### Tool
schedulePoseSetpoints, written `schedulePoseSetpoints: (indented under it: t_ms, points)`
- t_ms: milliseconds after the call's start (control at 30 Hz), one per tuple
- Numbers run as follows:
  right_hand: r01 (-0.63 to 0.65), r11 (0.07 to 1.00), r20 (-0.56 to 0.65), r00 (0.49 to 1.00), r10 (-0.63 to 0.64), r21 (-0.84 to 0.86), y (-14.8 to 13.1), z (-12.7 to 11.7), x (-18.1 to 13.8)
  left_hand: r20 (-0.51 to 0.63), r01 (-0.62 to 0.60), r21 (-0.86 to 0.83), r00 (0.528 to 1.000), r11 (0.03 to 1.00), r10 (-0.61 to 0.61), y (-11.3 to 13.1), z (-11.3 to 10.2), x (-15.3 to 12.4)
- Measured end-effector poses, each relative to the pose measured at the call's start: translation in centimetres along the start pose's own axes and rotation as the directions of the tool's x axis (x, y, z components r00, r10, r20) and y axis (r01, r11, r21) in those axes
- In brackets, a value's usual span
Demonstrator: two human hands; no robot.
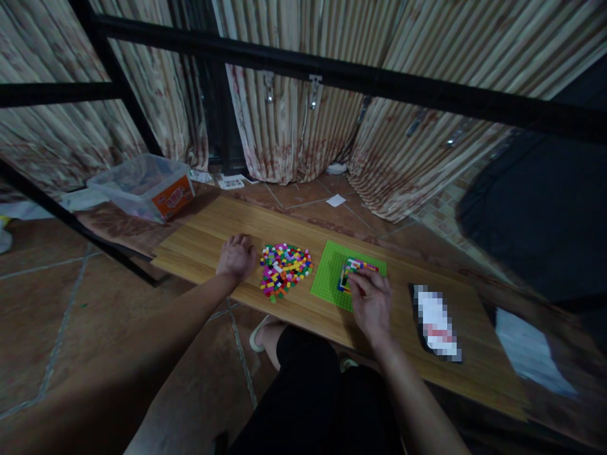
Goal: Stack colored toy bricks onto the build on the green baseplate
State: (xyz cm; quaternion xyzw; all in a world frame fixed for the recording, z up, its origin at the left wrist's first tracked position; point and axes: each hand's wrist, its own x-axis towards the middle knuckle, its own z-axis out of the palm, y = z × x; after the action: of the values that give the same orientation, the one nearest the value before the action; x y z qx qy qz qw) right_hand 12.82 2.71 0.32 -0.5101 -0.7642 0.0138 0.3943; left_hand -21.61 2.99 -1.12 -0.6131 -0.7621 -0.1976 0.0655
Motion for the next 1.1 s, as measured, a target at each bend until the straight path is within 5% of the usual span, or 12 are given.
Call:
schedulePoseSetpoints:
  t_ms: [567,1100]
  points:
    - [0.154,0.967,0.009,0.988,-0.156,-0.201,-0.26,0.01,-0.50,0.012,0.009,-0.019,1.000,1.000,-0.009,0.11,-0.05,0.00]
    - [0.137,0.969,0.095,0.988,-0.119,-0.207,-0.68,-0.68,-0.56,0.034,0.024,-0.008,0.999,1.000,-0.023,0.26,-0.22,0.12]
